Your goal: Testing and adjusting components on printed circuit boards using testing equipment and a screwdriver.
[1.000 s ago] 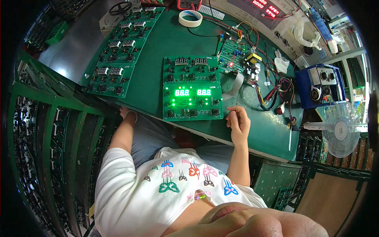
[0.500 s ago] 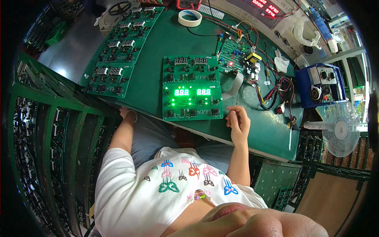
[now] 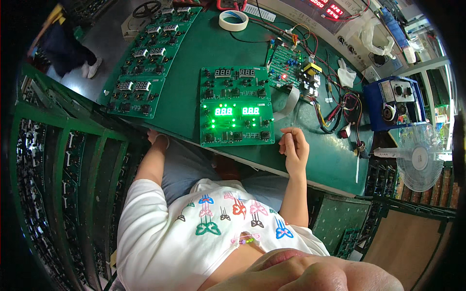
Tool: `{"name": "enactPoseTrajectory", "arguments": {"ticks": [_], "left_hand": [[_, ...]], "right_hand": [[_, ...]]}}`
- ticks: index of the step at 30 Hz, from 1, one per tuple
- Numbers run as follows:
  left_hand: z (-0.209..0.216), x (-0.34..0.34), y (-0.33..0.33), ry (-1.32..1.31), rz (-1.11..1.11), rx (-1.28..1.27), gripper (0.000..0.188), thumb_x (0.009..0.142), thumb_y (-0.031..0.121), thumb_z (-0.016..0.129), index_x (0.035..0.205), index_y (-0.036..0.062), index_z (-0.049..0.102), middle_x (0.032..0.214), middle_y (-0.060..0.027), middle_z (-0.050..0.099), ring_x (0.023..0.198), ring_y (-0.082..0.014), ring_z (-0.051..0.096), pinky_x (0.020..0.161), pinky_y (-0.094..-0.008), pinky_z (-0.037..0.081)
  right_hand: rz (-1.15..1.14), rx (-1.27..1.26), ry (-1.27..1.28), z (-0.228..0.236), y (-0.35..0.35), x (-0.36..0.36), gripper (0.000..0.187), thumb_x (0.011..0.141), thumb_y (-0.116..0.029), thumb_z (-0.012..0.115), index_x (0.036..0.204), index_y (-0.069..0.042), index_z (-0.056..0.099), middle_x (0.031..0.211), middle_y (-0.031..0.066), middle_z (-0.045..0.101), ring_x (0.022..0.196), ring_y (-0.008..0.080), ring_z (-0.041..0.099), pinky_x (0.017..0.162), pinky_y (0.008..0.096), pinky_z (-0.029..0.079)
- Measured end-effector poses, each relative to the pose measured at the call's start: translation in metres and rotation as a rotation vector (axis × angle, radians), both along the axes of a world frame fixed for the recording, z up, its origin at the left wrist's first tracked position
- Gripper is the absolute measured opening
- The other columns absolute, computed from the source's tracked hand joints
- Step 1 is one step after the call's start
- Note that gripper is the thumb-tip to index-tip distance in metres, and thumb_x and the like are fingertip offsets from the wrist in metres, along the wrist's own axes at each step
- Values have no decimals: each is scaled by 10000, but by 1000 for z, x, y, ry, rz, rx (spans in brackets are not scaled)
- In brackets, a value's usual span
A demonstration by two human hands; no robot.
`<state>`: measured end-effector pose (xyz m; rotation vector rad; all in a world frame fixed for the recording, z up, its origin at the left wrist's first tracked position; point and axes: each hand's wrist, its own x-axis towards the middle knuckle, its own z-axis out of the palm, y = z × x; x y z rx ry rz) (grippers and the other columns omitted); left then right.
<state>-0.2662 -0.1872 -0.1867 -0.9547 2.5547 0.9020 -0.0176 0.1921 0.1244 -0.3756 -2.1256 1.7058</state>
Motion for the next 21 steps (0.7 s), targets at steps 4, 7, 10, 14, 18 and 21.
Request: {"name": "enactPoseTrajectory", "arguments": {"ticks": [4,7,10,14,18,21], "left_hand": [[10,2,7,-32,-100,-106,777,775,487,742,1387,153,400,1331,-201,508,1212,-344,560,980,-433,519],[-3,-1,0,-27,-83,-128,854,752,490,763,1418,148,353,1325,-190,511,1208,-340,563,977,-419,519],[17,-8,17,-73,-198,-198,873,765,495,739,1432,111,327,1333,-181,509,1185,-328,577,977,-420,511],[25,9,15,63,-279,-344,881,764,510,732,1434,109,325,1331,-167,513,1208,-328,558,995,-419,495],[44,13,20,54,-275,-349,883,752,559,716,1411,79,377,1324,-139,528,1266,-340,504,1018,-445,466],[62,19,25,-46,-231,-253,831,773,570,690,1382,73,420,1319,-148,525,1250,-345,514,1015,-450,465]], "right_hand": [[8,-109,30,3,1,1,173,1015,-112,503,1035,1,632,733,9,566,570,47,472,513,204,372],[58,-116,-47,16,-12,-4,162,997,-108,521,992,-10,650,736,-11,552,574,39,456,511,202,350],[287,375,130,40,-47,-18,88,894,-69,620,912,-23,693,740,71,506,626,178,503,540,301,374],[187,469,108,72,-105,-23,44,885,-46,653,924,-27,652,752,120,527,603,289,528,538,377,425],[124,590,70,66,-107,-34,45,870,-15,652,901,-24,620,770,136,532,630,341,558,552,425,451],[192,510,97,73,-113,-31,63,853,-6,658,902,-17,621,785,138,528,642,346,564,566,426,460]]}}
